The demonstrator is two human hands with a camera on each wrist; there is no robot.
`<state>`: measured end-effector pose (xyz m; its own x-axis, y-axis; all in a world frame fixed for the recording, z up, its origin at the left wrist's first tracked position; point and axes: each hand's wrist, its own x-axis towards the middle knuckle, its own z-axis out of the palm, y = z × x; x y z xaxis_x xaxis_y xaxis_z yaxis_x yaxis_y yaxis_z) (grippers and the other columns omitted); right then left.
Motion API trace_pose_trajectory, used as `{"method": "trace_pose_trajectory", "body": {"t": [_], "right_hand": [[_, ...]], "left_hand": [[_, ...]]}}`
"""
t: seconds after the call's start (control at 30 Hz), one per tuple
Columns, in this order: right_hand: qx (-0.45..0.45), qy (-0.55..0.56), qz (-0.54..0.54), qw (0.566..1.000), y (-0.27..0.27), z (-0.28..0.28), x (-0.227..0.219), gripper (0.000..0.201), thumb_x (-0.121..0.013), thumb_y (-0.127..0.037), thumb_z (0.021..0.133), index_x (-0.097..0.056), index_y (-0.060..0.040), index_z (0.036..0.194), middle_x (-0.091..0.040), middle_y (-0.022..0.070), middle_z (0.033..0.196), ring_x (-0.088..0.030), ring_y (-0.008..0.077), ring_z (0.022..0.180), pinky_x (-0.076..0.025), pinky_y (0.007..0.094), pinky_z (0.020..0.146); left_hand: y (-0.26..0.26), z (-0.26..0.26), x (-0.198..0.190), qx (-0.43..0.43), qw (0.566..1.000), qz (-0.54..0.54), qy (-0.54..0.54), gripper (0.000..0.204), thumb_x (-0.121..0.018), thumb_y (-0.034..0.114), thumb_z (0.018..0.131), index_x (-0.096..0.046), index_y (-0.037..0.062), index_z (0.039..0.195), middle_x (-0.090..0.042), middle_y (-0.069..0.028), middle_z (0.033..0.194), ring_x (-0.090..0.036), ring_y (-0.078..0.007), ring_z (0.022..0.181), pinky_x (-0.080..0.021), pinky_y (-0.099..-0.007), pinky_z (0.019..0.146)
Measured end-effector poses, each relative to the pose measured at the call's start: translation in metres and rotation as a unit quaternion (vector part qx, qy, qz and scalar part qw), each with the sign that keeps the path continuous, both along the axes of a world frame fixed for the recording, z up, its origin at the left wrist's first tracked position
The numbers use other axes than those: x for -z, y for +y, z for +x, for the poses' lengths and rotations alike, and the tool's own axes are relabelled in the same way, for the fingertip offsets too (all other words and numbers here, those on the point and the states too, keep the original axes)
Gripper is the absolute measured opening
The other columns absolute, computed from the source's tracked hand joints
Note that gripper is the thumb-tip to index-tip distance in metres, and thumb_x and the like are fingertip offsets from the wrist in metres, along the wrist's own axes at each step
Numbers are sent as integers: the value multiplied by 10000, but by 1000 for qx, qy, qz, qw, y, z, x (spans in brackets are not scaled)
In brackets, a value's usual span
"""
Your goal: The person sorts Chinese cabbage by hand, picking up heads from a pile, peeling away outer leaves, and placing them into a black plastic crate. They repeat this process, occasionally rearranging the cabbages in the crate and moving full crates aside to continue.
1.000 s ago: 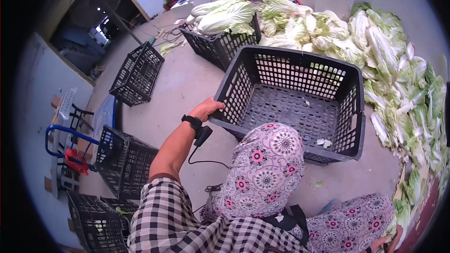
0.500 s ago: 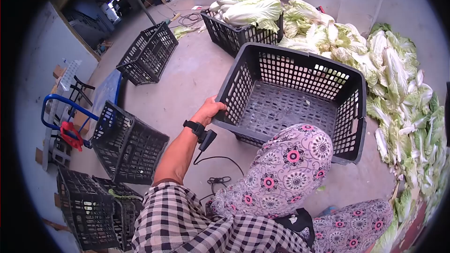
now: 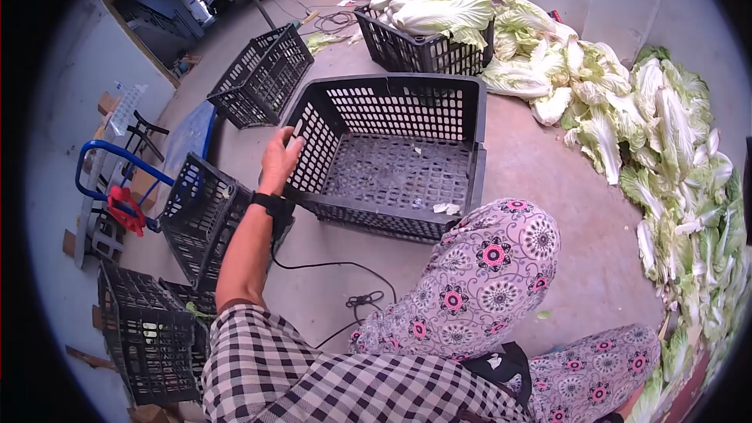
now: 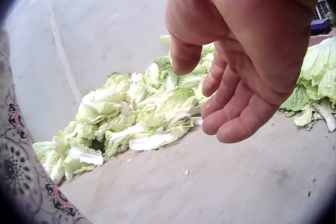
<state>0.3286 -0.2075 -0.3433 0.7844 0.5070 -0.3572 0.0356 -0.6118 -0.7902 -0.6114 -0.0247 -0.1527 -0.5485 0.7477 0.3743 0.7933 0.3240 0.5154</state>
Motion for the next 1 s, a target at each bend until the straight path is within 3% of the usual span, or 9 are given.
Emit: {"method": "trace_pose_trajectory", "body": {"t": [0.07,0.13,0.2,0.27,0.43,0.6,0.67,0.87,1.0], "right_hand": [[-3,4,-4,1000,0,-1,3,519,-666,-28,743,-448,-24,1214,-575,113,1086,-580,208,920,-474,311,817],[-6,4,-7,1000,1,-2,3,515,-664,-31,745,-449,-23,1213,-575,112,1084,-580,208,919,-474,311,815],[-13,7,-8,1000,0,-3,1,511,-662,-34,747,-451,-23,1212,-576,112,1082,-580,208,917,-474,311,813],[-19,8,-9,1000,-1,-4,2,507,-660,-37,748,-452,-23,1211,-576,111,1080,-580,208,915,-474,311,812],[-12,16,-9,1000,-16,-3,7,498,-656,-44,753,-456,-22,1208,-577,110,1076,-580,207,911,-475,310,808],[-7,18,-14,1000,-31,-5,9,489,-651,-51,757,-460,-21,1206,-578,109,1071,-580,207,906,-475,309,804],[-6,17,-17,1000,-35,-5,9,485,-649,-54,758,-462,-21,1205,-578,109,1069,-580,207,904,-475,309,802],[-5,13,-30,999,-34,-13,5,475,-643,-62,763,-466,-20,1202,-580,107,1063,-580,207,899,-475,308,798],[-15,13,-46,999,-21,-26,6,468,-639,-68,767,-469,-19,1200,-580,107,1059,-580,206,895,-475,308,794]], "left_hand": [[-9,86,-13,80,995,-55,-7,351,-631,263,806,-615,31,1069,-638,-159,1082,-609,-294,1020,-459,-362,892],[-15,144,7,252,966,-52,-21,313,-649,247,791,-612,38,1020,-638,-134,1041,-599,-295,1000,-432,-361,908],[-24,200,25,336,932,-107,81,409,-656,227,796,-543,80,1160,-568,-115,1187,-489,-264,1165,-264,-453,1027],[-19,245,34,423,899,-95,64,470,-638,263,799,-504,93,1217,-543,-121,1196,-501,-288,1139,-240,-520,1012],[-6,292,51,404,898,4,173,498,-626,274,758,-518,125,1220,-509,-96,1038,-527,-255,1007,-185,-538,1011],[-1,274,56,401,887,33,228,679,-779,393,606,-527,137,1181,-547,-62,949,-537,-226,954,-249,-510,1015],[3,256,58,365,909,80,183,601,-782,395,604,-553,85,1065,-562,-40,802,-549,-223,835,-318,-485,967],[6,113,54,248,938,11,243,409,-746,367,661,-608,86,924,-585,-62,781,-536,-260,780,-398,-382,806],[19,13,54,128,947,-88,280,412,-726,329,698,-589,89,1004,-582,-65,962,-519,-259,972,-356,-442,887]]}}
